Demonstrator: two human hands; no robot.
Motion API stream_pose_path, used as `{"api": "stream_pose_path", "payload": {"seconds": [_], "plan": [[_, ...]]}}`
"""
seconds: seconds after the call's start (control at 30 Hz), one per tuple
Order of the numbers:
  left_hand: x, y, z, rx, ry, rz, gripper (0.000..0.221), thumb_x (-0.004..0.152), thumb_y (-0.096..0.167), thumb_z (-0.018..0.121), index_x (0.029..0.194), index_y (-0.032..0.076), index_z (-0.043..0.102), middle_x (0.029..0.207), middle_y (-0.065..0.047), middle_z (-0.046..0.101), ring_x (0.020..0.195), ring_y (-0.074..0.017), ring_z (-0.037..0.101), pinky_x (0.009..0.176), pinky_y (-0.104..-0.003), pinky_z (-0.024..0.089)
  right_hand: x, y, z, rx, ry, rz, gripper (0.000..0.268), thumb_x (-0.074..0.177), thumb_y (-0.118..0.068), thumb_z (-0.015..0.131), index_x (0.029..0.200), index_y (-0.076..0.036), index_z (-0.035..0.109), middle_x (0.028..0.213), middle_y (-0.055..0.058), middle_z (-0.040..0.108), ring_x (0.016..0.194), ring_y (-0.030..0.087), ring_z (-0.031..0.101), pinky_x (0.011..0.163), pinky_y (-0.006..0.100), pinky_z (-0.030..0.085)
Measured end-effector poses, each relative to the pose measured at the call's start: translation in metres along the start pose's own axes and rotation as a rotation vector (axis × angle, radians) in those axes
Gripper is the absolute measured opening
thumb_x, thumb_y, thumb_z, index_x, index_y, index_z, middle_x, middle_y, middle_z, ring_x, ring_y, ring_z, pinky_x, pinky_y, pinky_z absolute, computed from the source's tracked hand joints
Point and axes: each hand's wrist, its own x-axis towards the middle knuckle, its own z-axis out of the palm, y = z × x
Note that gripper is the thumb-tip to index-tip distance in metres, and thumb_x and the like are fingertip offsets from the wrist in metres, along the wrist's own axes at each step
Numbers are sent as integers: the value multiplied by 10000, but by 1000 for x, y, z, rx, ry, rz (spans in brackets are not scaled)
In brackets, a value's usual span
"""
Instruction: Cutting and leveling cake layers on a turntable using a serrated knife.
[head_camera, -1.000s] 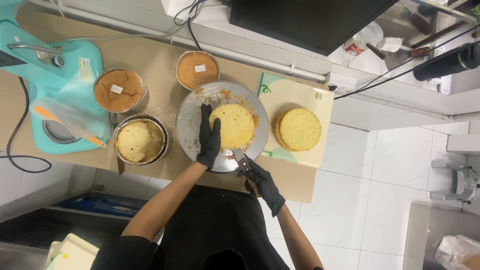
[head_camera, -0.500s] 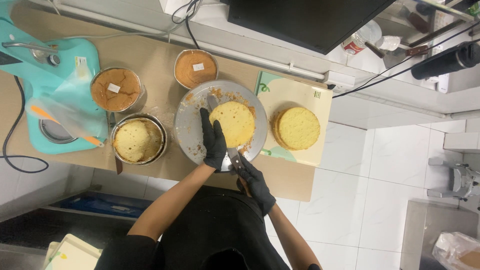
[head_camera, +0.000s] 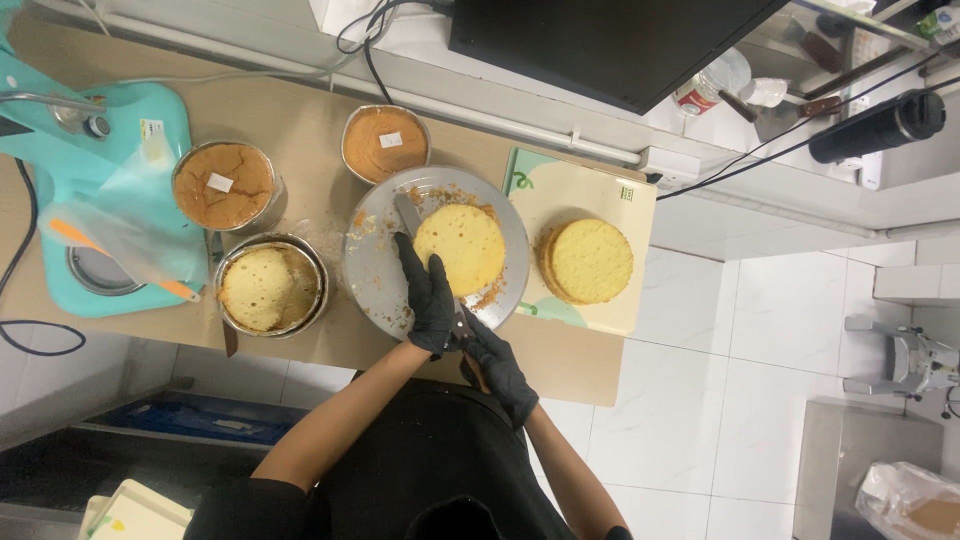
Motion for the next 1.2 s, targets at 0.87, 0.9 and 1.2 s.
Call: {"api": "stream_pose_path", "payload": {"seconds": [0.87, 0.9, 1.2], "plan": [[18, -123, -63, -710, -158, -406, 581, 1079, 425, 449, 1541, 72, 461, 1505, -82, 528, 1351, -232, 518, 1115, -416, 429, -8, -6, -9, 380, -59, 562, 515, 1027, -140, 600, 1507, 27, 517, 1226, 56, 689, 1045, 92, 627, 911, 234, 479], [22, -128, -63, -738, -158, -531, 580, 1077, 428, 467, 1521, 56, 502, 1416, -98, 588, 1245, -247, 575, 1062, -436, 466, 2, -49, -2, 187, -56, 608, 508, 1035, -123, 605, 1521, -19, 499, 1335, 20, 688, 1191, 60, 623, 1023, 214, 459], [39, -65, -56, -511, -282, -558, 649, 976, 429, 568, 1516, 80, 477, 1484, -35, 514, 1272, -171, 514, 1044, -372, 444, 2, -90, -75, -380, 233, 146, 590, 980, 11, 530, 1549, -112, 436, 1440, 83, 612, 1196, 162, 615, 1035, 306, 496]]}}
